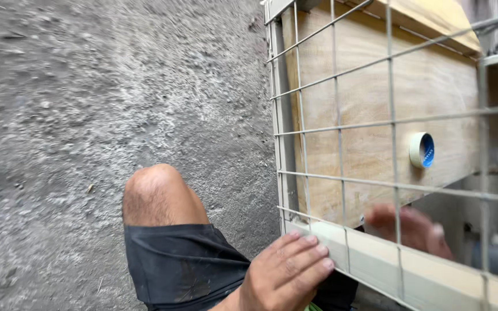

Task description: The person sits on the ground under a wooden frame with wire mesh and applies masking tape to its edges. They repeatedly pull strips of tape from the roll by hand, tear off pieces, and press them along the frame's corner joints, moving around the frame to tape different edges.

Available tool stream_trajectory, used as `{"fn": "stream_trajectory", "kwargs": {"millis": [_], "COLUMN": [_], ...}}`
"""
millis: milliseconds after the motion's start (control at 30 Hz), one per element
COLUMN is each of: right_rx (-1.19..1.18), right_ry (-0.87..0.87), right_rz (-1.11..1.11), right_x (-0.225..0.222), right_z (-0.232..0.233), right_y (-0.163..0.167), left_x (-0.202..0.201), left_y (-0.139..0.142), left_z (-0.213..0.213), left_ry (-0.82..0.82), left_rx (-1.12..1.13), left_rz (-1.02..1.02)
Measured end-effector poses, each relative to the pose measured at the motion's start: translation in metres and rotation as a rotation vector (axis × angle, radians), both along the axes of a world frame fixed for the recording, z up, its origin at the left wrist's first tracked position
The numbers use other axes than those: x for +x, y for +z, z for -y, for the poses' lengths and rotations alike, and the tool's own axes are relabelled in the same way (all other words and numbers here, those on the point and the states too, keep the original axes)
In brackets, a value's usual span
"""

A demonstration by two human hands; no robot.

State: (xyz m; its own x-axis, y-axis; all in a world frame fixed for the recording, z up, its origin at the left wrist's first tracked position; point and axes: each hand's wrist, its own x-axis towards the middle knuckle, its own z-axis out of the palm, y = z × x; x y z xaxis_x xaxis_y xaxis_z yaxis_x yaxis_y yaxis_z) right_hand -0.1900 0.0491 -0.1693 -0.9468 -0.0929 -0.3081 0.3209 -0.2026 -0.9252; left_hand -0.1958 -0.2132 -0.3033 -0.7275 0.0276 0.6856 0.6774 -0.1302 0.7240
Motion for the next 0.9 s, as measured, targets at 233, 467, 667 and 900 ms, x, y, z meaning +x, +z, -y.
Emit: {"fn": "stream_trajectory", "kwargs": {"millis": [233, 467, 667, 900], "right_rx": [-0.220, -0.219, -0.244, -0.218], "right_ry": [0.487, 0.080, 0.040, 0.302], "right_rz": [-0.051, -0.302, -0.461, -0.447], "right_x": [-0.055, -0.006, 0.031, 0.009], "right_z": [-0.006, 0.089, 0.087, 0.037], "right_y": [-0.052, -0.043, -0.063, -0.073], "left_x": [0.006, 0.018, 0.025, 0.040], "left_y": [0.039, 0.057, 0.051, 0.028], "left_z": [-0.002, -0.017, -0.029, -0.055], "left_ry": [0.263, 0.358, 0.429, 0.349], "left_rx": [-0.073, -0.036, -0.085, 0.138], "left_rz": [0.059, 0.205, 0.359, 0.392]}}
